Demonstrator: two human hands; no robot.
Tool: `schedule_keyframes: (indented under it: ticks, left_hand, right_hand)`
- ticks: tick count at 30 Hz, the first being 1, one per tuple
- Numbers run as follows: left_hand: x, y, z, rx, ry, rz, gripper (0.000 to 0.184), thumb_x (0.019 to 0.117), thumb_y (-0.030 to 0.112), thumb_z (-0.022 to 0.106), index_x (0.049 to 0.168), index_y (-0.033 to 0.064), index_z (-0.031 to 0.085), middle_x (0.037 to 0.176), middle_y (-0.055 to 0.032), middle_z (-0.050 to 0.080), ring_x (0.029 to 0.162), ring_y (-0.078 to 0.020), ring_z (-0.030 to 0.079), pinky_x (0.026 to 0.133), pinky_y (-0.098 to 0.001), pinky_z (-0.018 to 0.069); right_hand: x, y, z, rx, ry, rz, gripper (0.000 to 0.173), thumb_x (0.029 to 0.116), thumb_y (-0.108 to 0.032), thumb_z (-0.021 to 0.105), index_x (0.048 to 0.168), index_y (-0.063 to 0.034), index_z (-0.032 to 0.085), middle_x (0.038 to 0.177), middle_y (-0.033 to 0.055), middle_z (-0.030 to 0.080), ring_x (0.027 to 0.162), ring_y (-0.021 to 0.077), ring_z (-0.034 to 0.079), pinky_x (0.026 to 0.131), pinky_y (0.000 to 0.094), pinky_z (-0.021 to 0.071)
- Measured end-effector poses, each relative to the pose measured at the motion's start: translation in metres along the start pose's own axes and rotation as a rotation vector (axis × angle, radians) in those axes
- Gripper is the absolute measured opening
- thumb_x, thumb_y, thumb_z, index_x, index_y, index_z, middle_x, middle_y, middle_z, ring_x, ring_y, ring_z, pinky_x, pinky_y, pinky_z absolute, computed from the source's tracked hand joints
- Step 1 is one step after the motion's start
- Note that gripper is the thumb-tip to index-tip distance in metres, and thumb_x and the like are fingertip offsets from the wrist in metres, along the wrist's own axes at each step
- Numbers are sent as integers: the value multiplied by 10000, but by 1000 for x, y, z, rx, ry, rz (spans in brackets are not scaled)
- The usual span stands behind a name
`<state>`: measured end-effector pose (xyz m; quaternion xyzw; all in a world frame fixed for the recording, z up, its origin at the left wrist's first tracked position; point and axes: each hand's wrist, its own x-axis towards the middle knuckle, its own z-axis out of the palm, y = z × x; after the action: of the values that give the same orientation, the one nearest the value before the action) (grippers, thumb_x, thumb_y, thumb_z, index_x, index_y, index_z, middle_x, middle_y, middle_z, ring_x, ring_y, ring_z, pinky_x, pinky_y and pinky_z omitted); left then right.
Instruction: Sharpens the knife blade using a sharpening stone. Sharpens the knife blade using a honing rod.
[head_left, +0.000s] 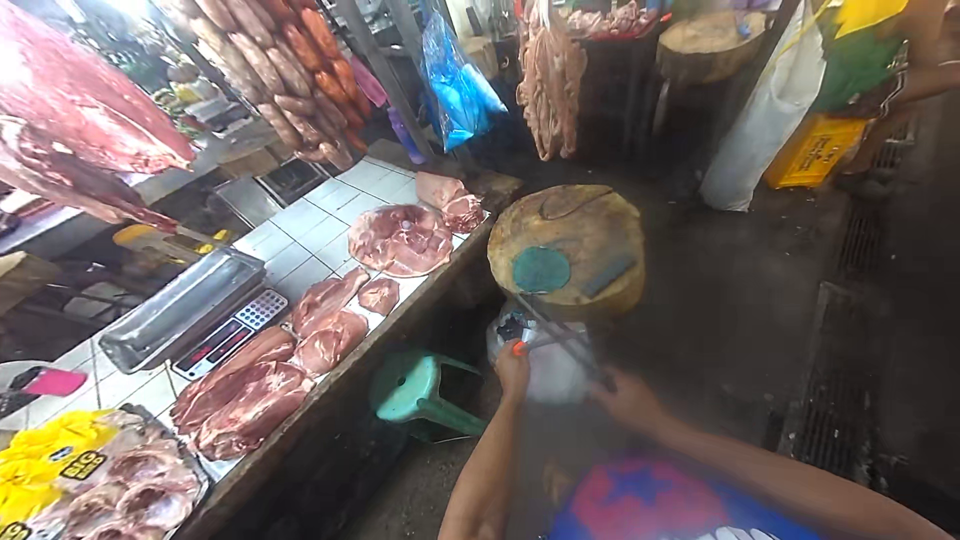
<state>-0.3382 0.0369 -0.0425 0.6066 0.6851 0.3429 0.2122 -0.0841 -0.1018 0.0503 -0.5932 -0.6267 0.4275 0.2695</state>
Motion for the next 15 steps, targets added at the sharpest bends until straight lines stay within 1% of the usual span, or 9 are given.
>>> schedule_keyframes:
  ticks: [1, 3, 6, 7, 8, 9, 12, 13, 15]
  left_hand:
    - [-2, -3, -1, 4, 8, 2, 269, 938, 243, 728, 1132, 58, 734, 1110, -114, 745, 1052, -232, 710, 987, -474, 544]
    - [0, 1, -1, -1, 26, 23, 248, 940, 226, 725, 1125, 60, 736, 1109, -112, 746, 1046, -236, 714, 980, -482, 551]
    - [3, 14, -2, -38, 41, 44, 244, 946, 209, 722, 1113, 31, 732, 1106, -143, 740, 1054, -273, 707, 981, -514, 539]
    - [3, 17, -2, -49, 50, 45, 243, 944, 210, 726, 1106, 29, 733, 1098, -146, 741, 1047, -277, 708, 976, -520, 539]
    - [4, 19, -2, -62, 57, 42, 244, 940, 210, 733, 1101, 26, 731, 1090, -149, 741, 1039, -283, 708, 970, -527, 538]
    - [6, 21, -4, -70, 62, 37, 249, 940, 209, 735, 1107, 24, 731, 1092, -152, 740, 1041, -289, 707, 971, -533, 536]
    - [12, 16, -6, -54, 94, 35, 244, 946, 213, 726, 1113, 36, 735, 1100, -141, 743, 1050, -275, 708, 975, -525, 537]
    - [15, 14, -7, -52, 107, 43, 233, 945, 208, 724, 1106, 39, 736, 1088, -135, 744, 1039, -269, 710, 964, -520, 542]
    - [20, 16, -9, -62, 130, 52, 234, 941, 211, 732, 1100, 39, 737, 1077, -135, 744, 1024, -265, 712, 951, -518, 544]
  right_hand:
    - [-4, 12, 2, -35, -32, 49, 570, 997, -625, 537, 1202, -107, 654, 853, 90, 672, 769, 233, 665, 746, 491, 568]
    - [-4, 2, -10, -48, -18, 56, 574, 984, -641, 551, 1184, -115, 664, 857, 88, 680, 778, 234, 672, 753, 493, 571]
    - [1, -52, -33, 92, 119, -124, 479, 994, -554, 603, 1142, -104, 670, 844, 51, 672, 755, 165, 654, 729, 415, 570]
    - [1, -58, -34, 139, 177, -203, 440, 1000, -517, 618, 1112, -95, 675, 825, 38, 670, 735, 137, 649, 706, 384, 571]
    - [1, -54, -31, 147, 207, -248, 428, 1007, -499, 619, 1094, -84, 675, 815, 39, 667, 728, 130, 647, 697, 374, 573]
    - [-1, -41, -26, 116, 195, -231, 439, 1012, -505, 607, 1094, -79, 674, 815, 49, 666, 732, 147, 652, 702, 390, 575]
    - [-9, 28, -8, -37, 11, 4, 548, 997, -607, 557, 1141, -91, 670, 853, 104, 679, 783, 243, 676, 757, 495, 574]
    - [-11, 42, -8, -61, -28, 55, 574, 988, -636, 549, 1148, -97, 666, 860, 109, 681, 797, 258, 678, 768, 511, 569]
    - [-10, 32, -19, -63, -43, 60, 582, 980, -649, 552, 1165, -109, 663, 866, 102, 682, 800, 250, 678, 773, 504, 570]
